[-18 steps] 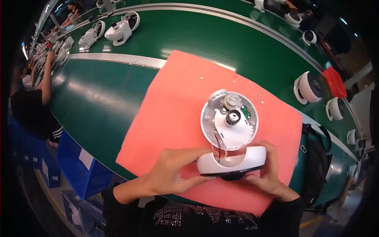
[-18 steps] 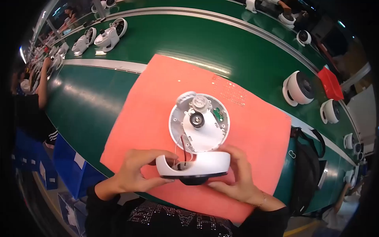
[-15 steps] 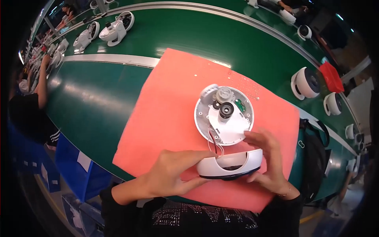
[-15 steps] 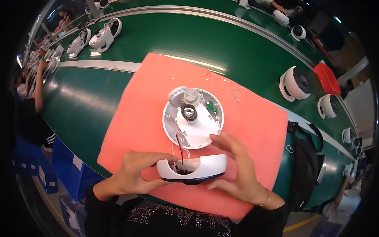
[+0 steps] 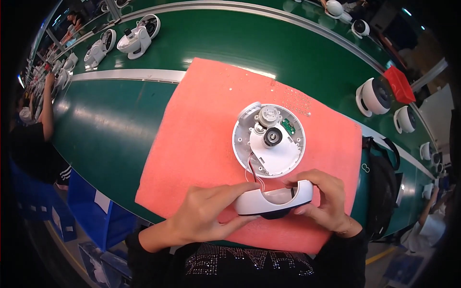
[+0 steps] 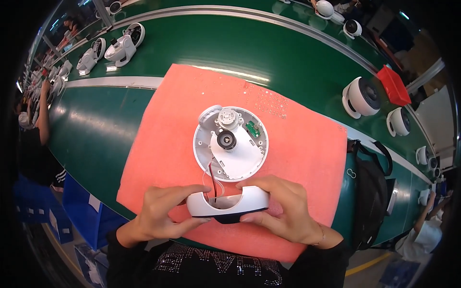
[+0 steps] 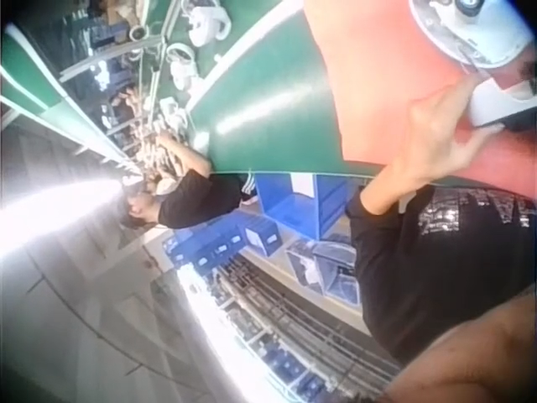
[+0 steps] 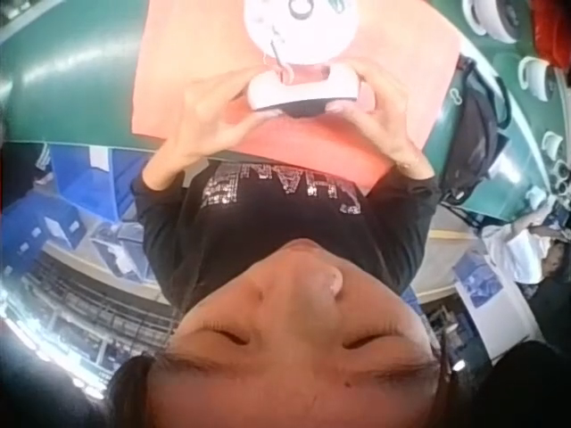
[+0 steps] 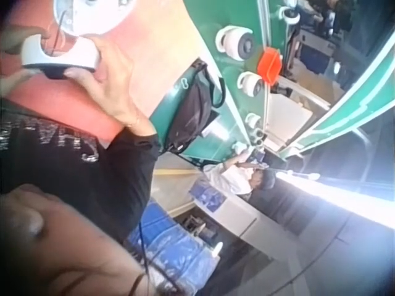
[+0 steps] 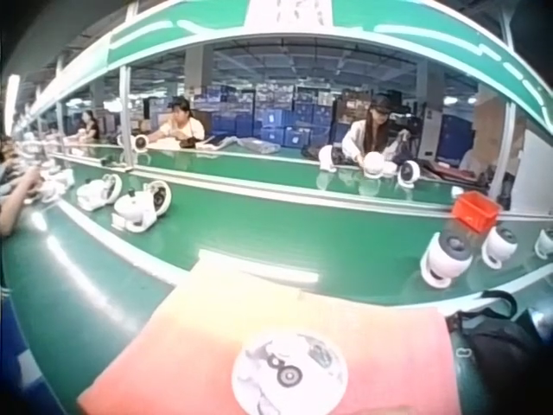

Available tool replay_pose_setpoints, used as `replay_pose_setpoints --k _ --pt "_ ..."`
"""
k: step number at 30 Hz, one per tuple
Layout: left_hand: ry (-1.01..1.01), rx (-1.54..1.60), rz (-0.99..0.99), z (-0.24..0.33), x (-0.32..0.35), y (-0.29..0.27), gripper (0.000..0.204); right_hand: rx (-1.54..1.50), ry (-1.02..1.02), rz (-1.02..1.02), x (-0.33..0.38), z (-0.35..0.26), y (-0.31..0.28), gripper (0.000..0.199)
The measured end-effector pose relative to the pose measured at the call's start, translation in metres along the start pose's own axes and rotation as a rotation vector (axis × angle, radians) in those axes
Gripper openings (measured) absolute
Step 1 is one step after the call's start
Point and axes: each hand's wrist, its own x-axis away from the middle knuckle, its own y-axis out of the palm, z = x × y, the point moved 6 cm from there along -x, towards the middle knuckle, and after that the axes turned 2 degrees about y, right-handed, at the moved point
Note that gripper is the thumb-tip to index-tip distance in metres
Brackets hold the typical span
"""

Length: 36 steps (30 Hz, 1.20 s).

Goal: Assembling parts of security cameras on a conveyor belt production line.

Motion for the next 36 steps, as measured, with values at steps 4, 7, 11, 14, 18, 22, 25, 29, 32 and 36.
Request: replay_pose_setpoints --k 4,7,11,14,18,22,25,29,32,36 --pt "-0.035 0.039 0.032 -0.009 0.004 -0.007 0.047 0.016 -0.006 -0.003 -0.005 -0.001 0.004 0.054" --pt "-0.019 0.026 0.008 -0.009 0.004 -0.011 0.045 -0.013 0.044 -0.078 0.0 0.003 0.009 0.056" --pt "-0.078 0.1 0.081 -0.018 0.004 -0.014 0.046 -0.112 0.145 -0.061 -0.004 0.001 0.006 0.054" --pt "-0.15 0.203 0.05 -0.026 0.006 -0.014 0.043 -0.174 0.179 -0.045 -0.009 0.001 0.006 0.055" --pt "-0.333 0.369 0.055 -0.037 0.014 0.004 0.037 -0.29 0.251 -0.014 -0.001 0.014 0.004 0.059" --pt "-0.329 0.355 0.025 -0.032 0.013 0.004 0.037 -0.155 0.043 -0.041 0.012 0.017 0.007 0.076" --pt "-0.23 0.278 0.005 -0.022 0.013 0.005 0.037 -0.048 -0.027 -0.063 0.021 0.019 0.012 0.084" --pt "-0.158 0.202 0.05 -0.02 0.012 0.008 0.036 0.119 -0.076 -0.001 0.014 0.007 0.005 0.078" --pt "-0.194 0.29 0.111 -0.021 0.012 0.009 0.037 -0.109 0.061 0.137 0.01 0.004 0.0 0.075" --pt "-0.299 0.525 0.157 -0.022 0.011 0.012 0.036 -0.342 0.079 0.004 0.014 0.013 0.0 0.084"
